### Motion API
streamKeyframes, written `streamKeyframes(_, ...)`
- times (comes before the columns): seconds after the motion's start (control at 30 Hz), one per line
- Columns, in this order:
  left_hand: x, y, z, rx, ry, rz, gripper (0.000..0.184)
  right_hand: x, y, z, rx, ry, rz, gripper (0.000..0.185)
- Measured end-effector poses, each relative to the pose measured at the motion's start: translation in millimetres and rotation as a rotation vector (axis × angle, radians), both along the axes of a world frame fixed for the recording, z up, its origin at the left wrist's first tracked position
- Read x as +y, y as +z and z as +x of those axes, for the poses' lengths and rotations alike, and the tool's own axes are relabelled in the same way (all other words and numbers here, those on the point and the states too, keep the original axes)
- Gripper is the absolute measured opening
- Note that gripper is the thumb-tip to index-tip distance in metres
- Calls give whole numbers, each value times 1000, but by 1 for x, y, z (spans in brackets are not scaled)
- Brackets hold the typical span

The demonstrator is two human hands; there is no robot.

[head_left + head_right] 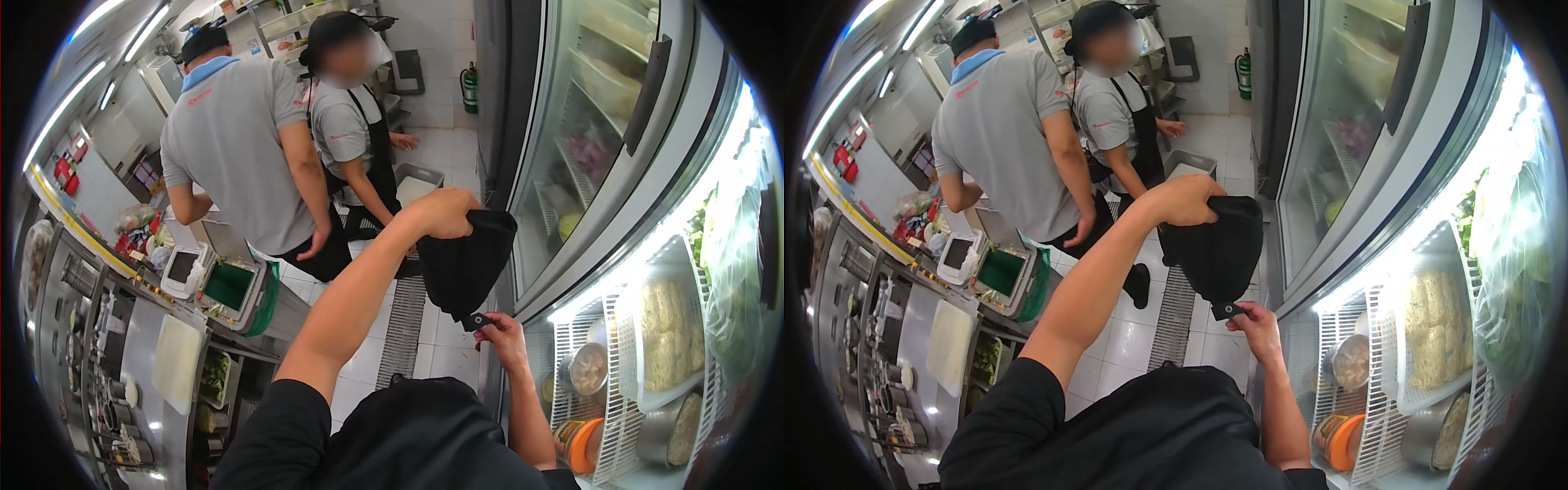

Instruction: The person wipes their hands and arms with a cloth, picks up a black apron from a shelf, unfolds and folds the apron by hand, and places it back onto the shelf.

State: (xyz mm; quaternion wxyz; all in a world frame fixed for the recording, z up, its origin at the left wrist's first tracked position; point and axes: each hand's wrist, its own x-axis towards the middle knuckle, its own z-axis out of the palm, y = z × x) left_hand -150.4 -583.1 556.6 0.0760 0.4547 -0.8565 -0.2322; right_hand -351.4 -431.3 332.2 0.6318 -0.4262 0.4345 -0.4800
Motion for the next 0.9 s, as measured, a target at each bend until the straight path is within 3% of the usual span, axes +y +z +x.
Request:
streamKeyframes(0.13, 3, -11, 5, 44, -25, -53, 36, -2, 22, 3, -18, 14, 9, 19)
streamKeyframes(0.2, 4, -13, 8, 60, -40, -55, 36, -4, 43, 8, 155, 32, 25, 21)
streamKeyframes(0.27, 4, -16, 8, 97, -23, 23, 35, -7, 50, 15, 166, 18, 40, 22)
streamKeyframes(0.33, 7, -17, 8, 103, -2, 70, 34, -11, 56, 23, -31, 4, -76, 22)
streamKeyframes(0.57, 21, -5, 6, 166, 54, 225, 32, -36, 74, 50, -259, -138, -164, 20)
streamKeyframes(0.9, 31, -4, 5, 135, -41, 249, 35, -50, 69, 63, -188, -184, -218, 19)
